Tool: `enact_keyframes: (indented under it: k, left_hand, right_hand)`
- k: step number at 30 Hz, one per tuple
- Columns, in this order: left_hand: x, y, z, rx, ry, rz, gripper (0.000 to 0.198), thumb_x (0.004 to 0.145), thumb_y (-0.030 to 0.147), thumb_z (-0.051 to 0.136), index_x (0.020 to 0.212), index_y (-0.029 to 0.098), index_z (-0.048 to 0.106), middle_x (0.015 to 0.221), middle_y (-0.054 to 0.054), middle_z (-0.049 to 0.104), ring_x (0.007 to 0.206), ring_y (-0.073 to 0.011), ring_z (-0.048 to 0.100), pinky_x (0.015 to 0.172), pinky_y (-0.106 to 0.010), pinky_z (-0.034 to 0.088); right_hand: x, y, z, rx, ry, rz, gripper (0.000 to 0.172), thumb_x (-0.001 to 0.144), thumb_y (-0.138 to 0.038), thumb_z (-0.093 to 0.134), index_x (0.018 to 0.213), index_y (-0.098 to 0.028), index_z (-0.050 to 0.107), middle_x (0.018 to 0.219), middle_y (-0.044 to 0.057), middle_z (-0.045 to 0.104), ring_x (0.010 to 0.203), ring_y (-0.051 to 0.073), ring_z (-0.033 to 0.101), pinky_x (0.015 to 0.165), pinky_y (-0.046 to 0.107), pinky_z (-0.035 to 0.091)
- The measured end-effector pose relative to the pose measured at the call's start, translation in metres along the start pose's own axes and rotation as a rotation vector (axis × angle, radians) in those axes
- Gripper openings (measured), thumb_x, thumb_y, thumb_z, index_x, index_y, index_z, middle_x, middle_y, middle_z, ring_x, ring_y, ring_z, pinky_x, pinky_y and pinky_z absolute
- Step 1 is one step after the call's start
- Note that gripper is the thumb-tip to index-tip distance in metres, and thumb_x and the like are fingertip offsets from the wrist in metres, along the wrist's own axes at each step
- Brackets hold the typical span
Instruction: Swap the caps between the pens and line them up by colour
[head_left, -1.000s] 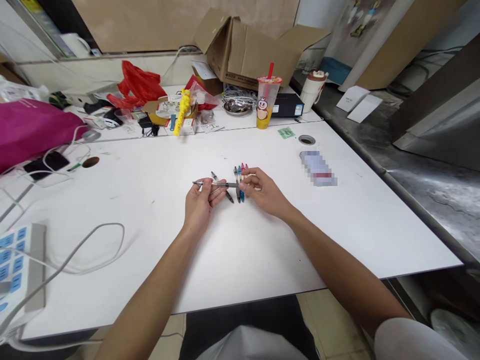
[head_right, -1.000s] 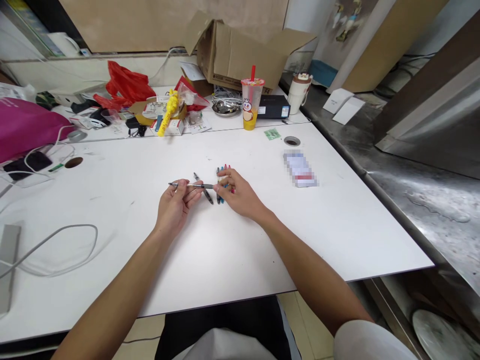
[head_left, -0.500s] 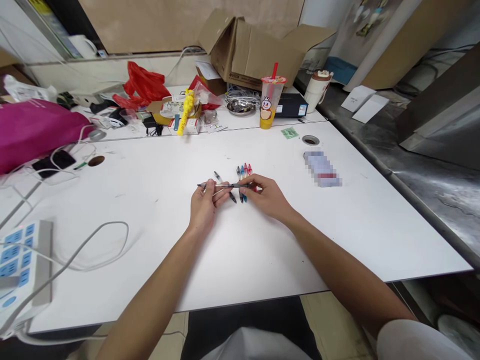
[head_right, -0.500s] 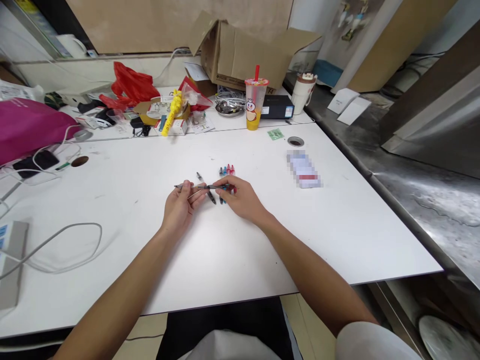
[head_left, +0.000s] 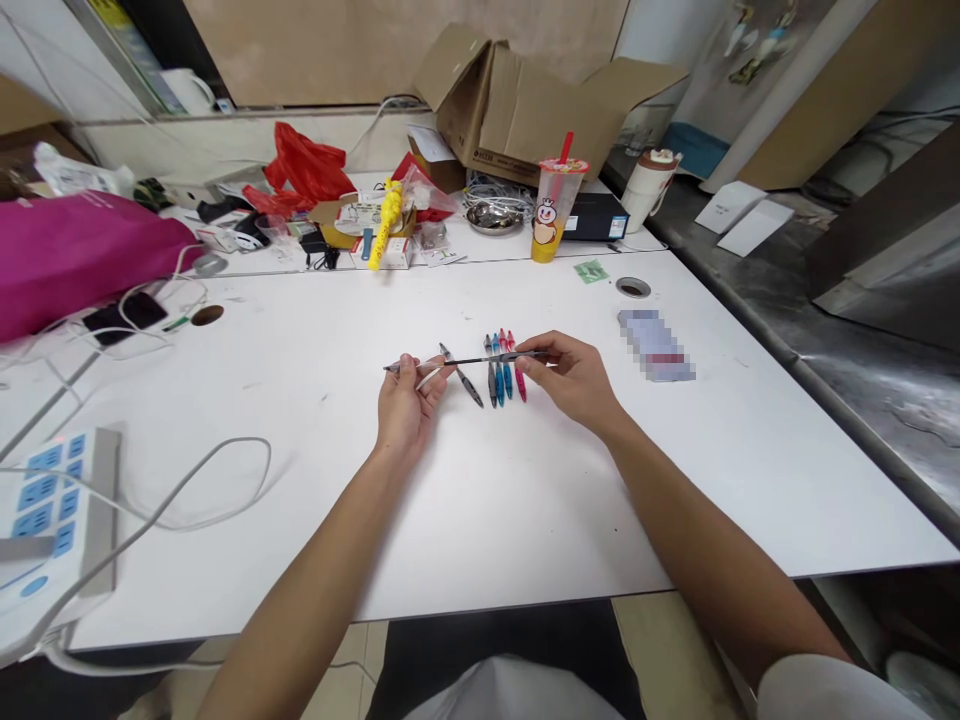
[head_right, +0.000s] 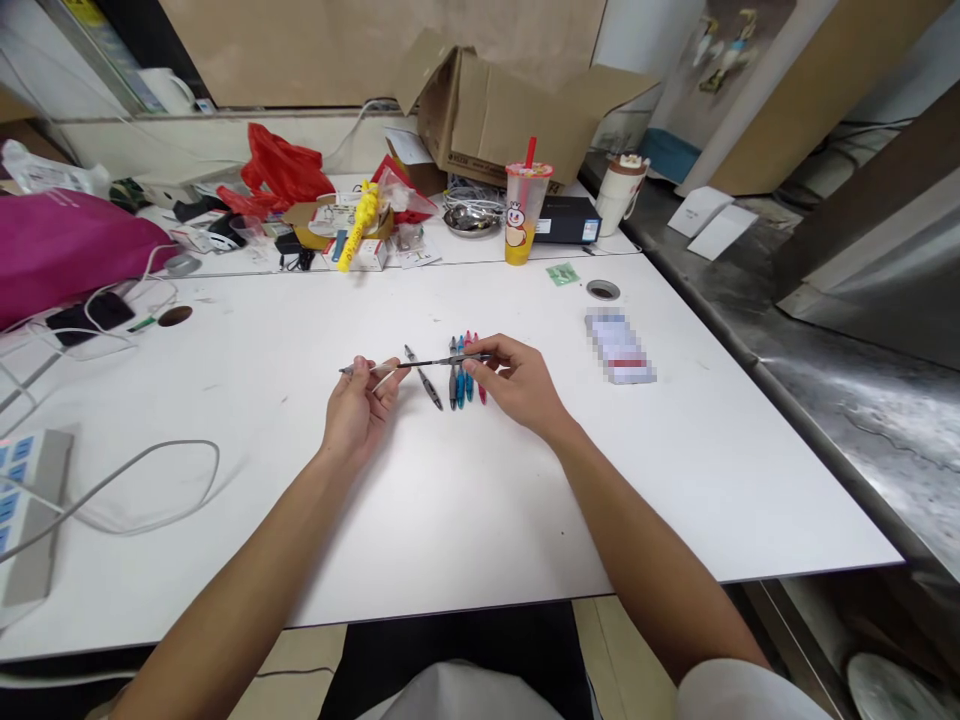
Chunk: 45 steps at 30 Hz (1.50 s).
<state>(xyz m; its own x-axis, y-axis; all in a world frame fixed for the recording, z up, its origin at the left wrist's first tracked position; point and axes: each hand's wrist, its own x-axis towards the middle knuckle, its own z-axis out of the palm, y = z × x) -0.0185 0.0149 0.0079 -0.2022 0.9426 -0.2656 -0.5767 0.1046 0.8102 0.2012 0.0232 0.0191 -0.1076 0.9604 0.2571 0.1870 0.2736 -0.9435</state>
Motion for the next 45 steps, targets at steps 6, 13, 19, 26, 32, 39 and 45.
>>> enact_keyframes:
  k: [6,13,19,26,32,39,45]
  left_hand:
    - [0.004,0.004,-0.005,0.018,-0.004,0.038,0.02,0.103,0.037,0.056,0.093,0.02,0.052,0.108,-0.01,0.075,0.098,-0.0178,0.077,0.074,-0.023,0.058]
    - [-0.002,0.0,-0.002,0.091,-0.071,0.097,0.026,0.099,0.045,0.062,0.099,0.022,0.05,0.107,-0.009,0.076,0.094,-0.0187,0.078,0.07,-0.023,0.057]
    - [-0.006,-0.003,0.002,0.131,-0.115,0.143,0.028,0.099,0.048,0.061,0.099,0.023,0.048,0.107,-0.008,0.077,0.091,-0.0193,0.079,0.064,-0.022,0.056]
    - [-0.008,-0.003,0.003,0.148,-0.143,0.13,0.03,0.096,0.05,0.065,0.1,0.024,0.049,0.11,-0.009,0.077,0.096,-0.0226,0.078,0.063,-0.024,0.055]
    - [-0.005,0.003,-0.001,0.132,-0.047,0.153,0.026,0.098,0.047,0.062,0.099,0.022,0.053,0.112,-0.01,0.078,0.108,-0.022,0.074,0.064,-0.022,0.054]
    - [-0.003,0.01,-0.004,0.113,0.051,0.174,0.025,0.1,0.046,0.059,0.098,0.02,0.056,0.12,-0.013,0.076,0.11,-0.0224,0.073,0.065,-0.023,0.053]
    - [-0.006,0.001,0.002,0.11,-0.05,0.13,0.027,0.097,0.045,0.064,0.098,0.02,0.056,0.113,-0.013,0.078,0.103,-0.0214,0.076,0.061,-0.021,0.055]
  right_hand:
    - [0.006,-0.001,-0.018,0.083,-0.013,0.043,0.028,0.083,-0.044,0.075,0.091,-0.021,0.06,0.084,0.005,0.071,0.07,0.015,0.06,0.061,0.03,0.047]
    - [0.003,0.01,-0.001,0.187,-0.064,0.189,0.022,0.089,-0.043,0.061,0.1,-0.025,0.056,0.074,-0.005,0.049,0.057,0.01,0.041,0.052,0.026,0.036]
    - [-0.004,0.011,0.016,-0.053,-0.059,0.191,0.037,0.084,-0.056,0.071,0.087,-0.019,0.071,0.064,-0.003,0.047,0.058,0.011,0.037,0.055,0.028,0.033]
    - [-0.003,0.014,0.018,-0.058,-0.017,0.184,0.036,0.082,-0.055,0.073,0.086,-0.019,0.076,0.068,0.0,0.058,0.06,0.012,0.045,0.057,0.028,0.038]
    - [-0.001,0.01,0.011,-0.075,0.054,0.165,0.033,0.081,-0.052,0.075,0.083,-0.019,0.076,0.065,0.0,0.055,0.059,0.012,0.042,0.054,0.028,0.035]
    - [0.002,0.009,0.002,-0.085,0.086,0.136,0.037,0.077,-0.055,0.078,0.081,-0.017,0.077,0.063,-0.001,0.053,0.06,0.011,0.039,0.054,0.027,0.032]
    - [0.0,0.005,0.008,-0.064,0.04,0.162,0.034,0.078,-0.05,0.078,0.082,-0.017,0.078,0.061,-0.001,0.053,0.056,0.01,0.038,0.053,0.028,0.032]
